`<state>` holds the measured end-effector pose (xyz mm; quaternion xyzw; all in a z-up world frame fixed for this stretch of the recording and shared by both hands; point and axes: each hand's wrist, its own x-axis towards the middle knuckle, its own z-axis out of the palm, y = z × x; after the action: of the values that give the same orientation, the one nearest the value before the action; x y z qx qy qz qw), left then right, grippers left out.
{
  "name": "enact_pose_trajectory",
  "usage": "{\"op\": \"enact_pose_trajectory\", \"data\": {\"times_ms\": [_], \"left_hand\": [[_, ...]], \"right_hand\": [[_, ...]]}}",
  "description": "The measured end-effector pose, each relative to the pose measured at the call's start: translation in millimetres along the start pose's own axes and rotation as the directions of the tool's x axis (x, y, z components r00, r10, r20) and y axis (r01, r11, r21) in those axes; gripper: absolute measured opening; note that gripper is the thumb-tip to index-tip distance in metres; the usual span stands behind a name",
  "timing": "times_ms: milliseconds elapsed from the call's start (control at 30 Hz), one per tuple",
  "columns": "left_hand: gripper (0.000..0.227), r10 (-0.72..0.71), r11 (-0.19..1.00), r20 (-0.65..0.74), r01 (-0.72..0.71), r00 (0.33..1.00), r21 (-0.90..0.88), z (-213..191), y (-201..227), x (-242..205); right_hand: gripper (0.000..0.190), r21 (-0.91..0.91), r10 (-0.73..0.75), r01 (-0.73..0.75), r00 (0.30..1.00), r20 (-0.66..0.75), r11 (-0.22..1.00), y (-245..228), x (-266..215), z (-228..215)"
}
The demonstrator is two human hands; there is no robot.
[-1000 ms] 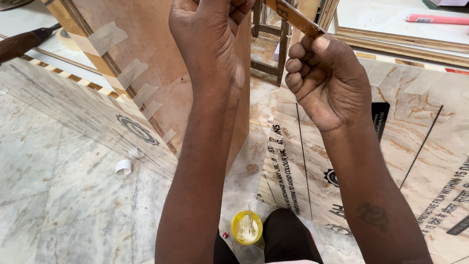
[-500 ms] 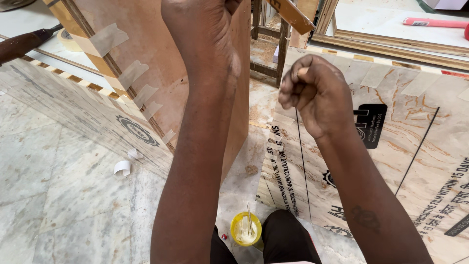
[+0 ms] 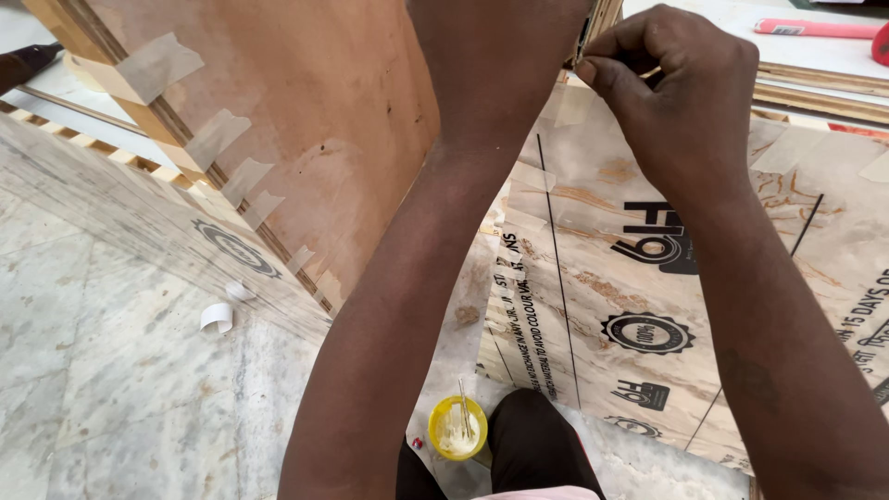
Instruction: The person applies glue to a white edge banding strip using a small brush and a yellow container. They then press the glued strip onto the edge of a wooden furniture panel, smoothing it down to ensure adhesion.
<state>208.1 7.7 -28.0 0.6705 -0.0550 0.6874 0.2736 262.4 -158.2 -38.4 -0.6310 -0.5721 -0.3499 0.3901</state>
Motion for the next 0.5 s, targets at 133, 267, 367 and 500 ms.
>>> {"op": "enact_pose_trajectory", "data": {"times_ms": [133, 267, 367, 500], "left_hand": [[0.027, -0.011, 0.999, 0.08, 0.007, 0.997, 0.051, 12.0, -8.9, -11.3], [0.026, 0.042, 0.993, 0.126, -0.056, 0.991, 0.105, 15.1, -16.3, -15.4], [0.027, -0.007, 0.995, 0.134, -0.007, 0.991, 0.1, 17.8, -18.3, -16.8], [0.03, 0.058, 0.971, 0.126, -0.086, 0.99, 0.224, 20.2, -22.4, -14.4]], "right_hand": [[0.013, -0.05, -0.021, 0.022, 0.999, 0.033, 0.998, 8.0, 4.1, 2.3], [0.013, -0.042, -0.036, 0.04, 0.997, 0.073, 0.998, 10.8, 8.4, 2.6], [0.013, -0.039, -0.004, 0.009, 0.994, 0.107, 0.999, 11.2, 11.1, 3.5], [0.013, -0.017, -0.01, 0.013, 0.991, 0.136, 1.0, 14.2, 13.6, 4.3]]}}
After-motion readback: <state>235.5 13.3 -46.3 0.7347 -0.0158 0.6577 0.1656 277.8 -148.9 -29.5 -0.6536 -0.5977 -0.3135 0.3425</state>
